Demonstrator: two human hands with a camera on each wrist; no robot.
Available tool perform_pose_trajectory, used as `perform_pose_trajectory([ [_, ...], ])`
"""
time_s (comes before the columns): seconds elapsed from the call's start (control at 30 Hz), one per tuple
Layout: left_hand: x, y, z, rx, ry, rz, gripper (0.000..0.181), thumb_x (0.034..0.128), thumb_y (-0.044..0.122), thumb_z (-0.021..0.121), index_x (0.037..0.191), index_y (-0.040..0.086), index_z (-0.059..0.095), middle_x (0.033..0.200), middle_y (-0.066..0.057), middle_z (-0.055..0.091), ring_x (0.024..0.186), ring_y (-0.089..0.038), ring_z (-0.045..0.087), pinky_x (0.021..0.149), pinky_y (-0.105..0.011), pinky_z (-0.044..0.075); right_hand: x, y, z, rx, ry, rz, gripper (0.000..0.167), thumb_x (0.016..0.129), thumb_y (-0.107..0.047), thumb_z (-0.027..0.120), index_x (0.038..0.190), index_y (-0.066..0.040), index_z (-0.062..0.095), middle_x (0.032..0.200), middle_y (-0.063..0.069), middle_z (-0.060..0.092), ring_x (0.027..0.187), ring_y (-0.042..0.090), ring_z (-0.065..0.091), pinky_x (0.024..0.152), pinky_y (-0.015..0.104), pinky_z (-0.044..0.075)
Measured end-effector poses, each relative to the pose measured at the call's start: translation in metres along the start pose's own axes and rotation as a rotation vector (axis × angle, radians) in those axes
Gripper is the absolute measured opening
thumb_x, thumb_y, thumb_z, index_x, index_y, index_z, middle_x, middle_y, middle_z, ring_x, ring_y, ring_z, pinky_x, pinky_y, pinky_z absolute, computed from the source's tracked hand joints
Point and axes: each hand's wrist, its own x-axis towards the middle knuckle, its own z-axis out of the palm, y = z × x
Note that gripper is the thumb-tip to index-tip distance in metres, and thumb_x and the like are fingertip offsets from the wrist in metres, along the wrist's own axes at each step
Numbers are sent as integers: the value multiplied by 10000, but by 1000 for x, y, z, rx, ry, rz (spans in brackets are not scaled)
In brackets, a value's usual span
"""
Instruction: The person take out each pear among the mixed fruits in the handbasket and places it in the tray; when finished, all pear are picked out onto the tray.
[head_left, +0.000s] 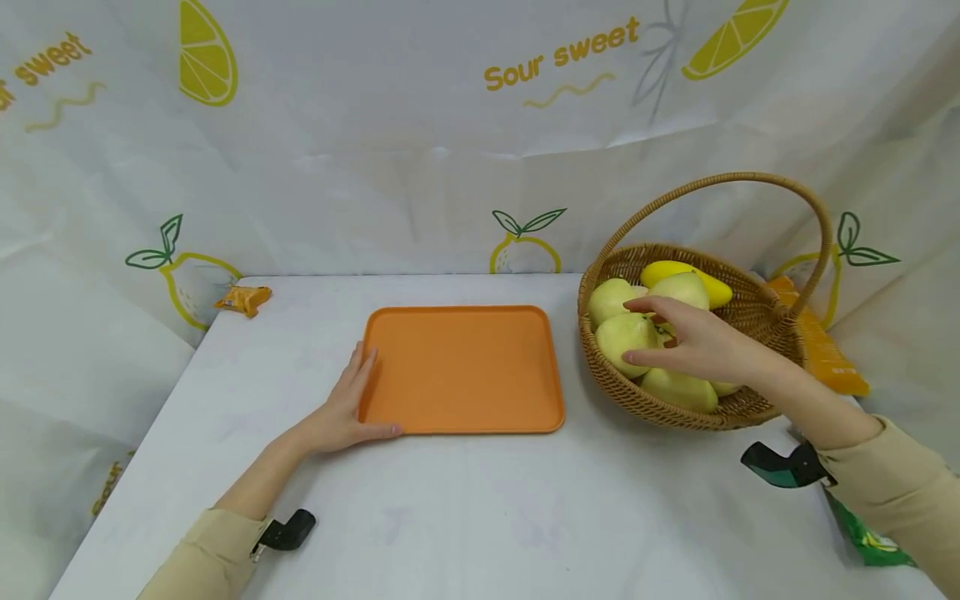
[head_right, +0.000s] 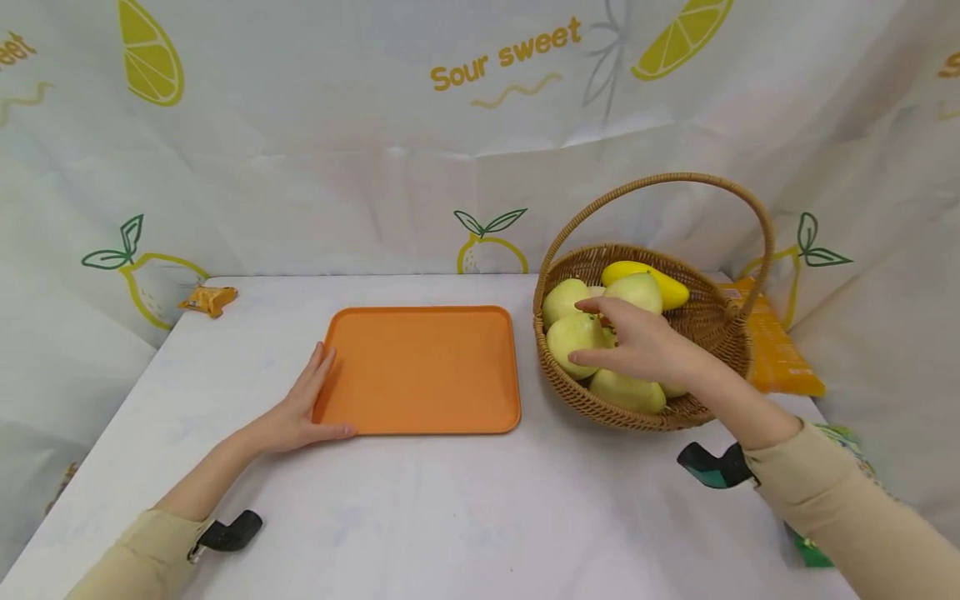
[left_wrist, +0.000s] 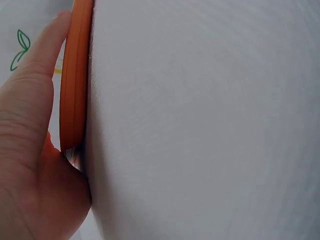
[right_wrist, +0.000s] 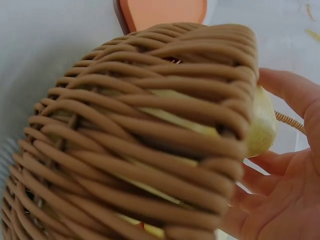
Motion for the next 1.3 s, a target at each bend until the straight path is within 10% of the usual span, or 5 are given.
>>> perform_pose_trajectory([
  [0.87,1,0,1,22,-11,-20,1214,766,531,786,1570,75,-2,1601,-126,-200,1466,-332,-135,1126,-632,59,11,5,5,-27,-24,24,767,764,-373,842,1325,10,486,1239,174,535,1031,284,540,846,468,515],
  [1.3,1,2,1,20,-10,-29,1205,764,526,790,1569,64,22,1603,-116,-199,1467,-320,-137,1130,-624,60,7,3,3,-4,11,80,851,742,-428,846,1357,1,443,1333,228,465,1165,474,478,888,574,463],
])
